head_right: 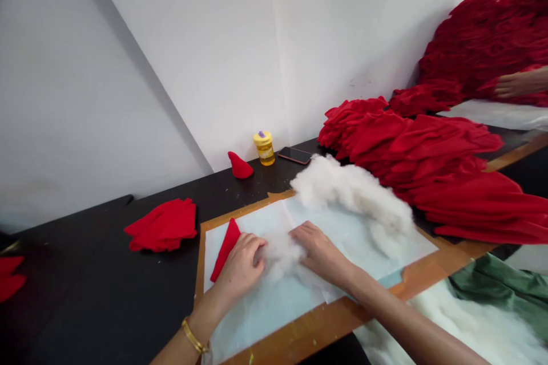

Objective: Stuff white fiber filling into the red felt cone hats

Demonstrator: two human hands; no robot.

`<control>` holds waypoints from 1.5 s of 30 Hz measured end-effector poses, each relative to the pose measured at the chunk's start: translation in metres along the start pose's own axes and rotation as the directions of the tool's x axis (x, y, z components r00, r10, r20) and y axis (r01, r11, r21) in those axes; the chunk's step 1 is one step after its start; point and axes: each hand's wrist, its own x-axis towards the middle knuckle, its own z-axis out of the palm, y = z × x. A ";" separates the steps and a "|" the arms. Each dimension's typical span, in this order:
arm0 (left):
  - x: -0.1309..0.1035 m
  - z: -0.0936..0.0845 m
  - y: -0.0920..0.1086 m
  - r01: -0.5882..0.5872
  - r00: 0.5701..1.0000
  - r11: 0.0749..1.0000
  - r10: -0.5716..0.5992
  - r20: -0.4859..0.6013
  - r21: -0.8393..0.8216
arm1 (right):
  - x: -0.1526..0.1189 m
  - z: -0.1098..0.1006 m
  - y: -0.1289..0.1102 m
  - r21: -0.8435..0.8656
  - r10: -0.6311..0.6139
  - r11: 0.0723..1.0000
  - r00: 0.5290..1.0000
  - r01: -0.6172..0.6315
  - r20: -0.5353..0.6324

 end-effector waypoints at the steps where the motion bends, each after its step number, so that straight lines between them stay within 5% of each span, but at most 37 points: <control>1: -0.002 -0.005 0.003 -0.018 1.000 1.000 0.018 0.012 -0.012 | -0.002 -0.009 -0.004 0.015 -0.022 1.000 0.999 0.021 0.032; 3: -0.004 -0.016 0.008 -0.053 0.997 0.996 0.056 0.046 -0.069 | -0.009 -0.032 -0.010 0.041 -0.005 0.999 0.998 0.002 0.063; 6: -0.001 -0.024 0.011 -0.069 0.992 0.982 0.086 0.094 -0.174 | -0.024 -0.059 -0.009 -0.012 0.236 0.971 0.971 -0.237 -0.040; 10: 0.009 -0.008 0.008 -0.108 0.979 0.971 0.141 0.145 -0.211 | -0.034 -0.053 0.001 -0.098 0.434 0.893 0.898 -0.440 -0.076; 14: 0.009 0.013 0.009 -0.139 0.975 0.967 0.172 0.143 -0.211 | -0.023 -0.025 -0.005 -0.020 0.324 0.946 0.945 -0.324 0.044; 21: 0.015 0.028 0.021 -0.115 0.992 0.979 0.121 0.030 -0.167 | 0.005 -0.006 -0.025 0.101 0.209 0.973 0.978 -0.207 -0.012; 27: 0.019 0.028 0.016 -0.043 0.996 0.992 0.033 -0.082 -0.118 | 0.002 -0.020 -0.005 0.156 0.272 0.956 0.949 -0.248 -0.161; 37: 0.025 0.031 0.026 -0.029 0.998 0.996 0.024 -0.052 -0.085 | 0.003 -0.002 -0.019 0.256 0.284 0.936 0.948 -0.241 -0.143; 42: 0.021 0.026 0.016 0.043 0.993 0.998 -0.048 -0.108 -0.050 | -0.012 -0.023 0.000 0.176 0.332 0.939 0.912 -0.295 -0.242; 45: 0.020 0.027 0.017 0.063 0.993 0.997 -0.066 -0.094 -0.035 | -0.025 -0.033 0.001 0.131 0.311 0.947 0.938 -0.292 -0.154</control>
